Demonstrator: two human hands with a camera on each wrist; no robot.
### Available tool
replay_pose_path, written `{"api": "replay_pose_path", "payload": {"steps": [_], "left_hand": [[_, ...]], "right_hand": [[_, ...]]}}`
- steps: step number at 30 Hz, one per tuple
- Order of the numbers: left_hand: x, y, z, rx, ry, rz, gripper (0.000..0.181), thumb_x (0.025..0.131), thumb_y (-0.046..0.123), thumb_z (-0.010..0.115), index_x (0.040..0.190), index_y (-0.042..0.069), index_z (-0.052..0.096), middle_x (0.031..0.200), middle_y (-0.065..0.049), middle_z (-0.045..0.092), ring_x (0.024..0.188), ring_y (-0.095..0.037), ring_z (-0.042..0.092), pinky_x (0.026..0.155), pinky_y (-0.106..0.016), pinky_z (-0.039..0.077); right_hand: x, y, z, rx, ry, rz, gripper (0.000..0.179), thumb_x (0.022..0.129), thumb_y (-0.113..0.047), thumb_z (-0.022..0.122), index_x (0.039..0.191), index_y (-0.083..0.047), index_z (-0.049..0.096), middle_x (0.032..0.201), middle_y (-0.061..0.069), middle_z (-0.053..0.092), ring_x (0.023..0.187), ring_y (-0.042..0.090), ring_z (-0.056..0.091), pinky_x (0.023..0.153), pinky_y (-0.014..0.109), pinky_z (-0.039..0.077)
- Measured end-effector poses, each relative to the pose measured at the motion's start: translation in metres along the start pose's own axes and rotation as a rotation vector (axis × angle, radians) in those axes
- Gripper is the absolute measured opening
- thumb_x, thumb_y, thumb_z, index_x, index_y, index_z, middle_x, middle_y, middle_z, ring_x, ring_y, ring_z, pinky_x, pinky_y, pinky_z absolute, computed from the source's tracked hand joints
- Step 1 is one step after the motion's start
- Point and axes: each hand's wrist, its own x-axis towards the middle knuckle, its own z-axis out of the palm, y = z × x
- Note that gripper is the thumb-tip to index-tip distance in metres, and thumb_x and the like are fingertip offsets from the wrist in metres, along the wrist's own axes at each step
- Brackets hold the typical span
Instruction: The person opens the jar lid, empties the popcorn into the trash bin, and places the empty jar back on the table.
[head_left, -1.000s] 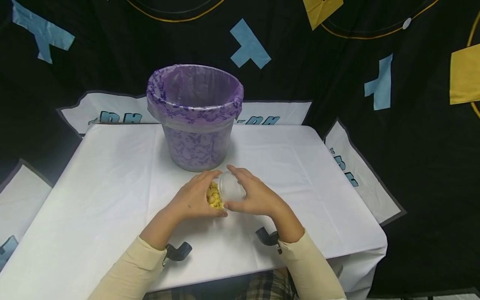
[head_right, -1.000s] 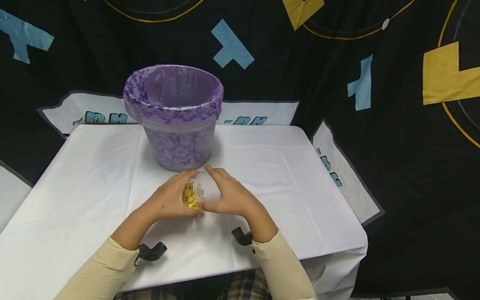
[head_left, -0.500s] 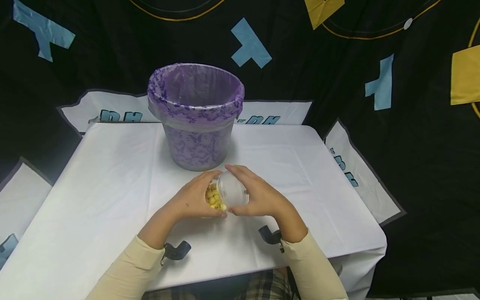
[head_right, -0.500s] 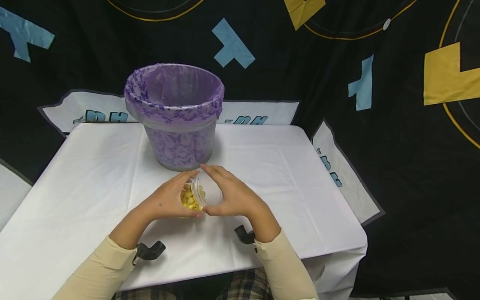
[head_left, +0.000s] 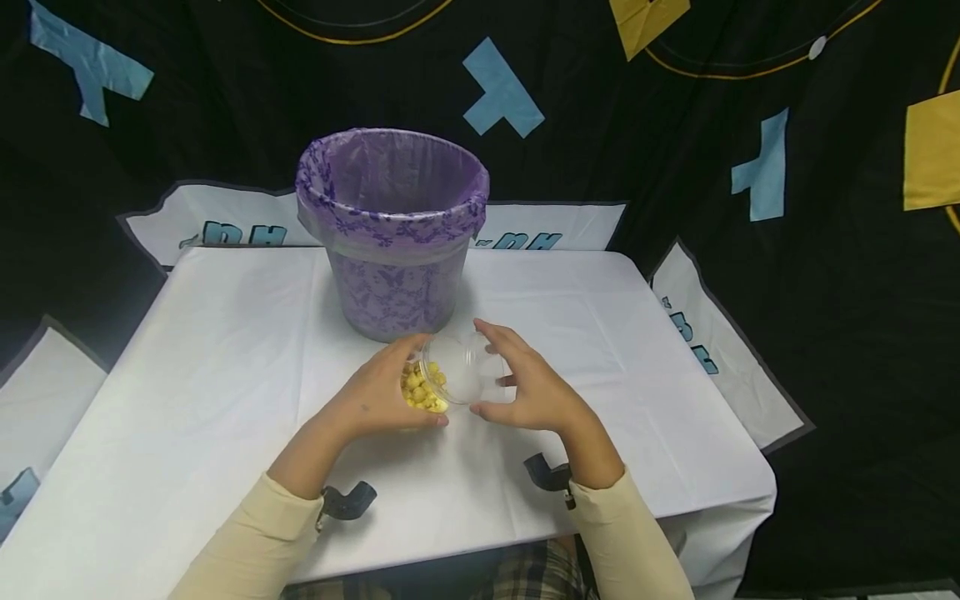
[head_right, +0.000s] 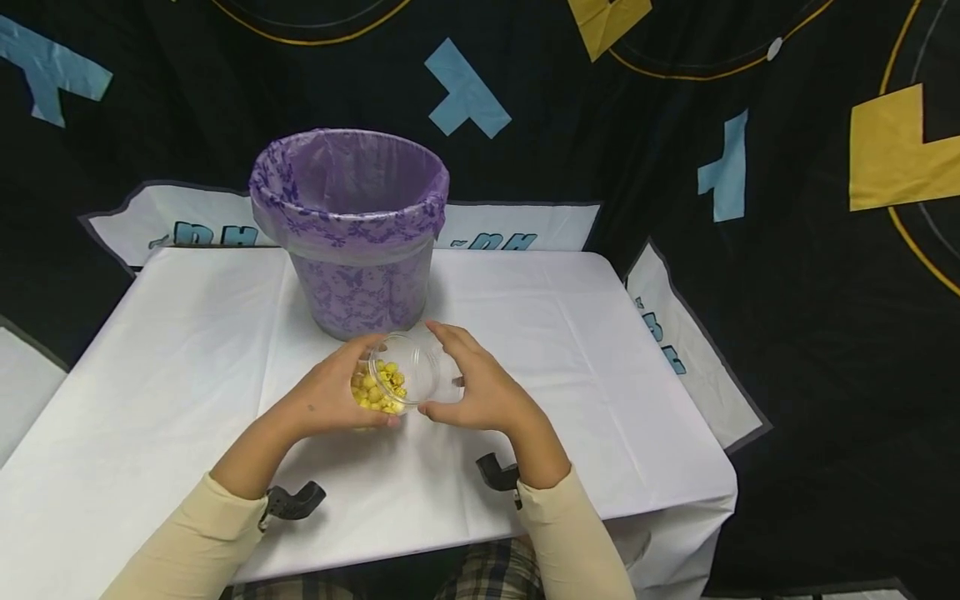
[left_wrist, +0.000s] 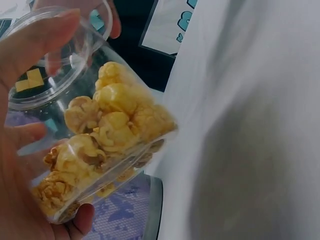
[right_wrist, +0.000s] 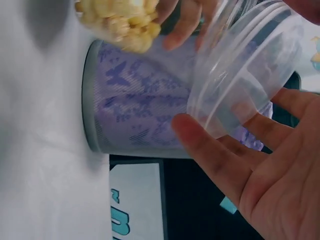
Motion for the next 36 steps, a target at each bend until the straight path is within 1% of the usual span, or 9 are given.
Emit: {"api": "replay_pose_path", "payload": {"steps": [4,7,10,15,21,27,34,36], "left_hand": [[-0.001,-0.001,-0.007,-0.008,0.040,-0.033,0.115,0.044,0.072,0.073,0.139,0.028,0.026,0.139,0.003,0.036,0.125,-0.021,0.038,0.099,-0.049,0.036],[-0.002,-0.001,-0.015,0.001,0.075,-0.069,0.117,0.043,0.074,0.071,0.140,0.029,0.024,0.140,0.002,0.035,0.125,-0.023,0.037,0.099,-0.051,0.035],[-0.002,-0.002,-0.023,0.005,0.101,-0.091,0.118,0.043,0.074,0.072,0.141,0.029,0.022,0.141,0.000,0.035,0.126,-0.025,0.036,0.099,-0.053,0.034],[-0.003,-0.003,-0.032,0.013,0.111,-0.113,0.119,0.043,0.072,0.073,0.141,0.030,0.020,0.142,-0.002,0.033,0.128,-0.027,0.034,0.099,-0.055,0.033],[-0.003,-0.005,-0.034,0.011,0.117,-0.121,0.120,0.043,0.073,0.073,0.142,0.030,0.019,0.142,-0.003,0.033,0.127,-0.029,0.035,0.098,-0.056,0.033],[-0.004,-0.006,-0.035,0.005,0.139,-0.117,0.121,0.044,0.072,0.073,0.142,0.028,0.018,0.140,-0.002,0.036,0.128,-0.029,0.034,0.099,-0.056,0.032],[-0.005,-0.006,-0.034,-0.007,0.149,-0.097,0.120,0.045,0.069,0.075,0.142,0.027,0.019,0.138,0.000,0.039,0.128,-0.027,0.035,0.100,-0.055,0.032],[-0.005,-0.007,-0.034,-0.007,0.148,-0.098,0.120,0.044,0.070,0.075,0.142,0.028,0.019,0.138,0.000,0.039,0.128,-0.027,0.035,0.100,-0.055,0.032]], "right_hand": [[-0.004,0.008,0.002,0.033,0.038,0.049,0.094,0.071,-0.036,0.074,0.143,-0.036,0.014,0.142,-0.016,0.026,0.121,0.017,0.042,0.074,0.030,0.054],[-0.005,0.012,0.002,0.034,0.060,0.082,0.093,0.072,-0.035,0.073,0.143,-0.038,0.014,0.143,-0.015,0.026,0.121,0.019,0.043,0.073,0.030,0.054],[-0.007,0.016,0.001,0.036,0.072,0.111,0.092,0.072,-0.036,0.073,0.142,-0.039,0.014,0.144,-0.013,0.025,0.121,0.020,0.043,0.074,0.030,0.054],[-0.008,0.020,-0.001,0.027,0.086,0.149,0.091,0.072,-0.039,0.073,0.142,-0.040,0.015,0.145,-0.013,0.024,0.121,0.019,0.043,0.075,0.030,0.054],[-0.009,0.024,-0.003,0.027,0.090,0.156,0.090,0.072,-0.039,0.072,0.143,-0.036,0.016,0.145,-0.015,0.024,0.120,0.019,0.043,0.075,0.031,0.054],[-0.009,0.025,-0.005,0.026,0.096,0.160,0.090,0.072,-0.040,0.072,0.142,-0.040,0.015,0.145,-0.012,0.024,0.121,0.021,0.042,0.075,0.034,0.054],[-0.009,0.028,-0.010,0.008,0.101,0.170,0.089,0.074,-0.042,0.070,0.142,-0.039,0.013,0.146,-0.010,0.023,0.121,0.021,0.042,0.076,0.032,0.053],[-0.009,0.029,-0.010,0.004,0.102,0.190,0.089,0.074,-0.043,0.070,0.142,-0.038,0.013,0.146,-0.010,0.023,0.122,0.021,0.041,0.078,0.033,0.053]]}}
